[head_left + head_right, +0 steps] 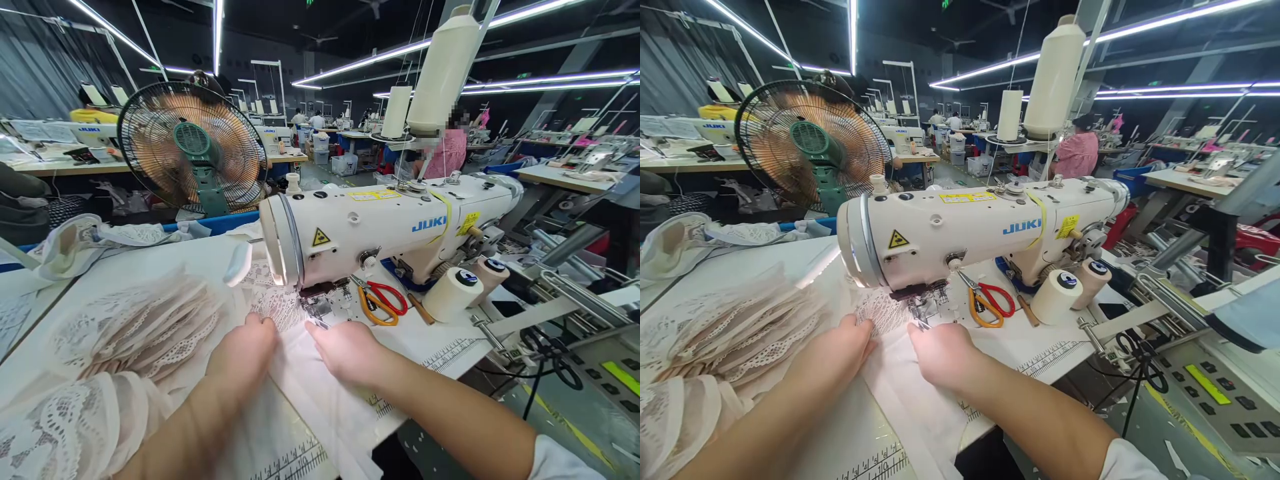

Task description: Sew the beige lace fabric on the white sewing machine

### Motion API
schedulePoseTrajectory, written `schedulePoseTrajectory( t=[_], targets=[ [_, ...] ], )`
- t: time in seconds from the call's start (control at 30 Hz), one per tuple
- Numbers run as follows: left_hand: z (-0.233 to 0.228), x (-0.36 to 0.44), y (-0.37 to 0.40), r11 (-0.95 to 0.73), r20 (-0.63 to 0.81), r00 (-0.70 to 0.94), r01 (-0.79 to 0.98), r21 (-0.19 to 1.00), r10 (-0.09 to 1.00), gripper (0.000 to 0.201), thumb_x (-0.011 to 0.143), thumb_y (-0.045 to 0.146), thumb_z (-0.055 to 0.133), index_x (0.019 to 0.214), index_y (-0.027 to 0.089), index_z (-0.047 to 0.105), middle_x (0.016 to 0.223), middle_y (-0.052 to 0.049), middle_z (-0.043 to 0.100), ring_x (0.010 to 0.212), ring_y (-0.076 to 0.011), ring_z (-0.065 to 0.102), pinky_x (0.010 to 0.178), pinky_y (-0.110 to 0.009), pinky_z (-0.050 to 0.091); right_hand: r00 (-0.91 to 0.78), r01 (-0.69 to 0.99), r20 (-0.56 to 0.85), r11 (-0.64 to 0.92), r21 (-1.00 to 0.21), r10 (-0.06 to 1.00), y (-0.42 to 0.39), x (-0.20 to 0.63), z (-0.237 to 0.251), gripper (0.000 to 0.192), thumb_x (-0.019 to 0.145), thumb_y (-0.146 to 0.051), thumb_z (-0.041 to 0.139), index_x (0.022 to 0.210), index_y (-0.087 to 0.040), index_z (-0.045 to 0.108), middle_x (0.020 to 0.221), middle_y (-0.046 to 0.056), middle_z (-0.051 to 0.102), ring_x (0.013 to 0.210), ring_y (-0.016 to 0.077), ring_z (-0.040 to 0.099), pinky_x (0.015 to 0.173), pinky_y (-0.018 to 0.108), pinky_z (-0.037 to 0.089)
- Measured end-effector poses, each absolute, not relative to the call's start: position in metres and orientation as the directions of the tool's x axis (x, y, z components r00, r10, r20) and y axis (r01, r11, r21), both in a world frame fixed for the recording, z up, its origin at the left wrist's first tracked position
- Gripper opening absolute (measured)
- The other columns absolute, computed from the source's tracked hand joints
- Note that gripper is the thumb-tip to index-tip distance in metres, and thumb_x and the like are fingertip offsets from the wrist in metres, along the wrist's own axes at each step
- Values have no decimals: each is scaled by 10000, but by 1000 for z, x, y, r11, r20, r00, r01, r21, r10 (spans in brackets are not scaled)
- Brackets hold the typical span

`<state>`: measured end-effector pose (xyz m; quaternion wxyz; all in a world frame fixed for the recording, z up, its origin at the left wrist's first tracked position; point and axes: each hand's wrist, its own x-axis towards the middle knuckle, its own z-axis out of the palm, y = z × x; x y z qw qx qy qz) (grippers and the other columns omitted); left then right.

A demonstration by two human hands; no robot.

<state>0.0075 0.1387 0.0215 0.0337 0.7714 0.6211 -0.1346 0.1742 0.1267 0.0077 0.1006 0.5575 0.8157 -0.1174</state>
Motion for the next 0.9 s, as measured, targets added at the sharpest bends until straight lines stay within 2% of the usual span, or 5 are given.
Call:
schedulePoseTrajectory(
  t=[0.37,0.53,0.7,0.8,0.9],
  targets=[
    [24,6,147,-202,-173,164,952,-230,971,315,948,202,311,908,108,609,896,-140,590,647,-250,622,508,-310,414,-408,912,-272,374,-170,871,124,190,-1,573,799,-109,505,1362,-208,484,797,72,673,639,216,587,461,279,279],
    [27,7,141,-217,-73,205,946,-242,976,322,944,198,310,916,104,617,878,-125,600,664,-251,625,490,-301,412,-465,877,-167,425,-223,870,111,212,-7,478,833,-125,453,1295,-222,527,950,84,652,772,217,591,509,294,276],
    [19,24,124,-456,-169,435,883,-113,884,326,931,230,427,1153,70,605,1168,-178,608,1021,-288,615,783,-356,533,-554,823,-126,518,-234,823,91,232,-6,476,870,-163,429,1334,-240,501,930,82,593,783,219,542,589,304,337],
    [11,34,115,-587,-270,549,806,-78,791,539,906,316,516,1357,23,472,1425,-221,451,1294,-361,433,1018,-420,444,-615,775,-91,580,-251,783,81,239,-10,420,843,-122,446,1235,-225,556,934,68,561,794,203,500,607,293,347],
    [8,40,109,-623,-314,571,777,-93,759,590,934,320,465,1419,-3,371,1484,-239,345,1365,-406,315,1056,-487,406,-641,750,-58,608,-260,765,75,243,-16,393,805,-87,473,1160,-215,582,920,60,544,797,193,472,615,284,344]
  ],
)
